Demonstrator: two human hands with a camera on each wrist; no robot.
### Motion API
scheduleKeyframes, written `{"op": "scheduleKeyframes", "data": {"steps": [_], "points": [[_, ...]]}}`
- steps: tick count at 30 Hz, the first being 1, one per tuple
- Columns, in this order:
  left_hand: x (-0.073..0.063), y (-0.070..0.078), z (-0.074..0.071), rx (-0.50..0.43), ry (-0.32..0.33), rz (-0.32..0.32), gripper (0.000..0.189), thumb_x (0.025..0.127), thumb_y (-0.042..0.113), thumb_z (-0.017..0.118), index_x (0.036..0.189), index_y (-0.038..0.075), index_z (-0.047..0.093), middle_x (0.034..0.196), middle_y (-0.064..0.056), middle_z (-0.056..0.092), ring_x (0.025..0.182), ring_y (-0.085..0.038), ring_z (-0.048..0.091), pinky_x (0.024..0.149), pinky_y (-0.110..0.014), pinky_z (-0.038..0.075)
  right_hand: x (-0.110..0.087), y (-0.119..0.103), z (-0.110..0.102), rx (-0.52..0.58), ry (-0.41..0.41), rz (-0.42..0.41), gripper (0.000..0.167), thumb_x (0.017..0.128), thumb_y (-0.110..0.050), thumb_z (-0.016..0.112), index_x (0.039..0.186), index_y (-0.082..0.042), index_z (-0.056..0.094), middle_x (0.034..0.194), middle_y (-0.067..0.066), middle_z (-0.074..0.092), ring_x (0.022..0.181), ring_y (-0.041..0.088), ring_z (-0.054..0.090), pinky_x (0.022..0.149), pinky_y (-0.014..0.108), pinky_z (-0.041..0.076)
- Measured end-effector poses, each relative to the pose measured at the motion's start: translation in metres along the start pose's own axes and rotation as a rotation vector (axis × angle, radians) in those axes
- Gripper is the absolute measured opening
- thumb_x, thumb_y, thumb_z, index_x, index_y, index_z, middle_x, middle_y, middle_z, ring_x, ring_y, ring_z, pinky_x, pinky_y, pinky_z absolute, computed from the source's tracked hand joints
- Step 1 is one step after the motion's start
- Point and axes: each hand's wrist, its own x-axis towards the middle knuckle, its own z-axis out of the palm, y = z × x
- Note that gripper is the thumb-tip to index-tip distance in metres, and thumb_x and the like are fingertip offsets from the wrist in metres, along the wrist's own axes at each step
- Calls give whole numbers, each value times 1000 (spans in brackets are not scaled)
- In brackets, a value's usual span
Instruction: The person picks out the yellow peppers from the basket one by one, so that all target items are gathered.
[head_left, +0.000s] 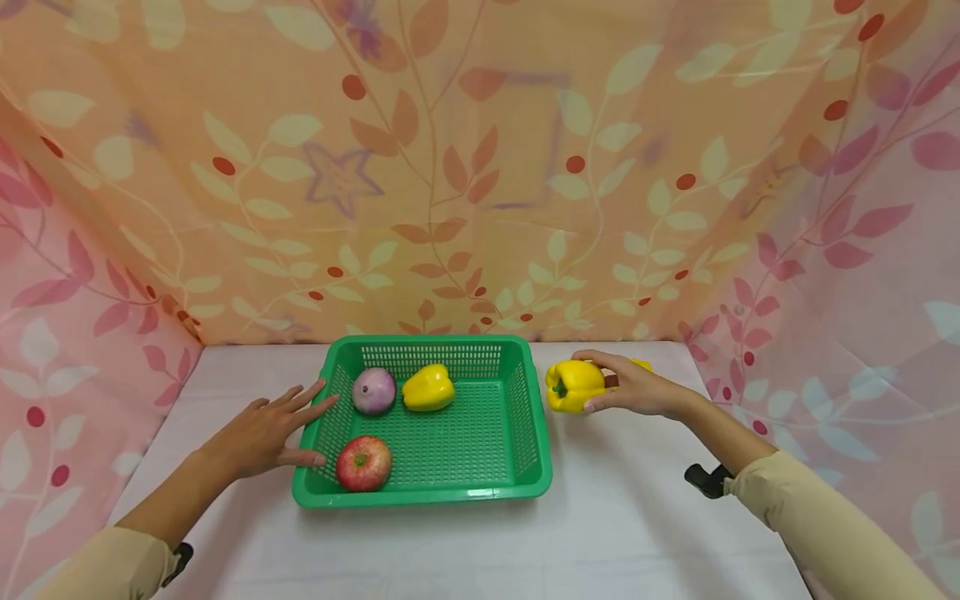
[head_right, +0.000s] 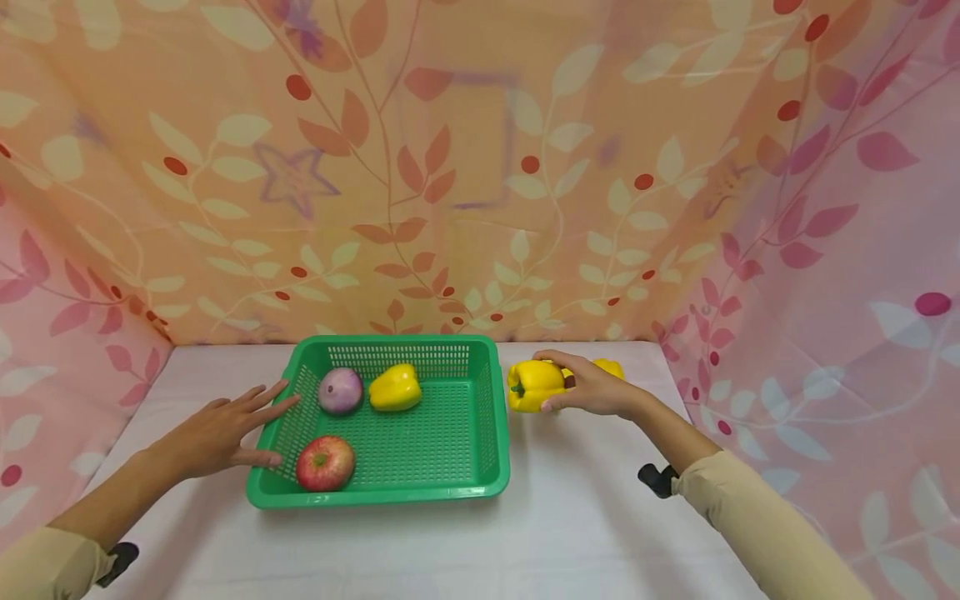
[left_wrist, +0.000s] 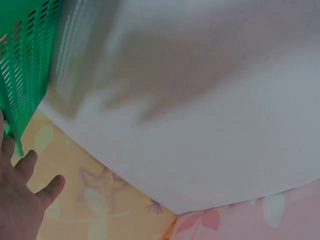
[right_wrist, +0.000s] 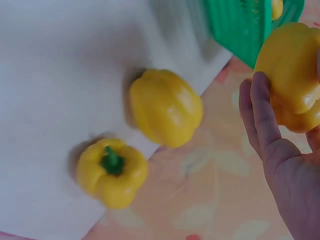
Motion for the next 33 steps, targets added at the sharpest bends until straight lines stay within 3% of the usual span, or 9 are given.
{"op": "scheduleKeyframes", "data": {"steps": [6, 12, 16, 26, 33], "points": [[1, 0, 0, 3, -4, -5, 90, 79, 65, 70, 149, 13, 46, 156, -22, 36, 132, -51, 44, 90, -67, 46, -24, 28, -11, -46, 69, 39, 73, 86, -25, 79, 147, -10, 42, 139, 15, 46, 121, 34, 48, 95, 36, 53], [1, 1, -2, -8, -14, -15, 91, 79, 65, 70, 150, 13, 46, 156, -22, 36, 133, -52, 42, 91, -68, 45, -50, 46, -16, -46, 98, 109, 76, 88, -26, 77, 149, -5, 38, 149, 23, 34, 127, 43, 46, 97, 45, 52], [1, 1, -3, -5, -6, -7, 90, 79, 64, 71, 149, 13, 47, 155, -22, 37, 132, -51, 44, 90, -67, 46, -61, 61, -16, -64, 127, 155, 80, 88, -29, 77, 151, -4, 35, 149, 26, 35, 129, 48, 44, 97, 50, 50], [0, 2, -3, 2, 1, -4, 90, 78, 63, 72, 148, 12, 48, 154, -22, 39, 131, -51, 45, 89, -66, 47, -72, 114, -12, -68, 152, 287, 86, 88, -35, 76, 153, -3, 30, 144, 28, 40, 123, 44, 45, 98, 55, 49], [0, 1, -1, -7, -12, -17, 90, 79, 64, 71, 149, 12, 47, 155, -21, 37, 133, -51, 43, 91, -68, 45, -73, 134, -7, -64, 186, 375, 89, 88, -39, 75, 154, -4, 28, 140, 28, 41, 121, 44, 42, 98, 63, 44]]}}
